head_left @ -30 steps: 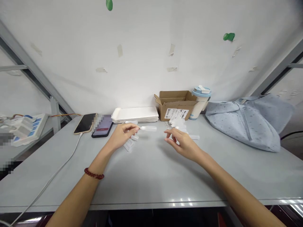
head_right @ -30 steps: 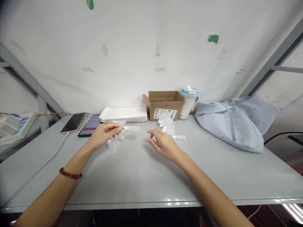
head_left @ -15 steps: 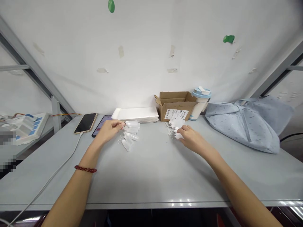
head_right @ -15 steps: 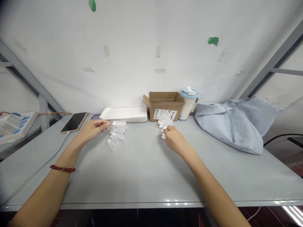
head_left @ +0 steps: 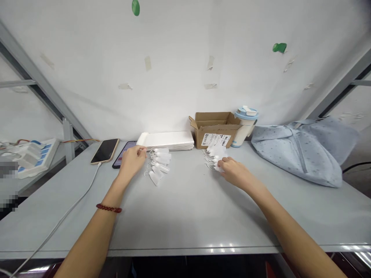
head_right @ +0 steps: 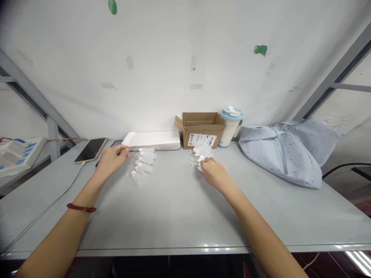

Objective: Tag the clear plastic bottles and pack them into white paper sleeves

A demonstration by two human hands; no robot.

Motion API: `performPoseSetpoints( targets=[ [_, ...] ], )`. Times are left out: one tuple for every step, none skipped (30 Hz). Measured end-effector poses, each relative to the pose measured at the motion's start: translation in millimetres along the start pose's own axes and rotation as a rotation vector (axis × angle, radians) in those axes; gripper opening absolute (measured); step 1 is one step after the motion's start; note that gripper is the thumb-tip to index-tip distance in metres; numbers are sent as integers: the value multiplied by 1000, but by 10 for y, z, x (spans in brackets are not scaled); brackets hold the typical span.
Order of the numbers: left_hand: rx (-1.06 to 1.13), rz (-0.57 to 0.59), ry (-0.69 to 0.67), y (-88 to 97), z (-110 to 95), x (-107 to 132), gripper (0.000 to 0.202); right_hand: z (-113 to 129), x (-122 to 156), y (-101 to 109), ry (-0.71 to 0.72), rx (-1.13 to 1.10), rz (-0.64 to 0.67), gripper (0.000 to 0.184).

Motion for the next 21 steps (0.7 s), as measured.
performPoseSetpoints(
  targets=[
    [3,-16,-8,18,-30,14,32,13,3,13,4,0,-2,18],
    [17,-27,-19,25,-66,32,32,28,6,28,11,-2,-6,18],
    [40,-36,-34,24,-110,55,32,44,11,47,20,-12,-16,18],
    [68,-37,-55,9,-163,81,32,63,17,71,33,-34,-32,17],
    [98,-28,-79,-18,-224,112,31,84,24,100,51,-70,-53,16],
    [130,-11,-105,-56,-290,146,30,105,34,131,69,-117,-77,16],
    [162,16,-131,-103,-359,184,29,122,45,163,86,-171,-103,16],
    [192,47,-156,-154,-428,226,29,136,56,195,100,-227,-129,17],
    [220,83,-178,-207,-496,270,28,150,69,225,115,-283,-154,18],
    [245,122,-196,-262,-558,315,28,165,82,253,130,-339,-178,19],
    [270,165,-209,-317,-612,360,28,182,95,280,148,-395,-201,19],
    [292,211,-217,-374,-659,405,29,203,108,305,168,-451,-221,20],
    [311,255,-223,-428,-698,448,29,228,121,328,191,-504,-238,19],
    [328,295,-231,-478,-734,489,31,254,133,348,212,-552,-251,19],
    [343,331,-241,-522,-766,527,32,281,143,365,230,-594,-259,18],
    [355,362,-254,-560,-796,561,33,310,152,376,243,-631,-262,17],
    [368,389,-268,-593,-824,592,35,339,159,381,253,-663,-257,17],
    [382,414,-280,-622,-848,618,36,369,164,379,260,-695,-247,16],
    [398,438,-289,-647,-868,640,38,400,168,372,266,-725,-230,16],
    [415,456,-295,-666,-885,657,39,434,172,361,273,-752,-208,16],
    [433,470,-297,-679,-897,669,39,470,177,348,281,-773,-185,16]
  ],
)
Point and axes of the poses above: each hand's wrist, its own x-axis away from the middle knuckle, its own y-axis out of the back of the hand, z = x × y, the point moved 9 cm from there along -x, towards the middle knuckle
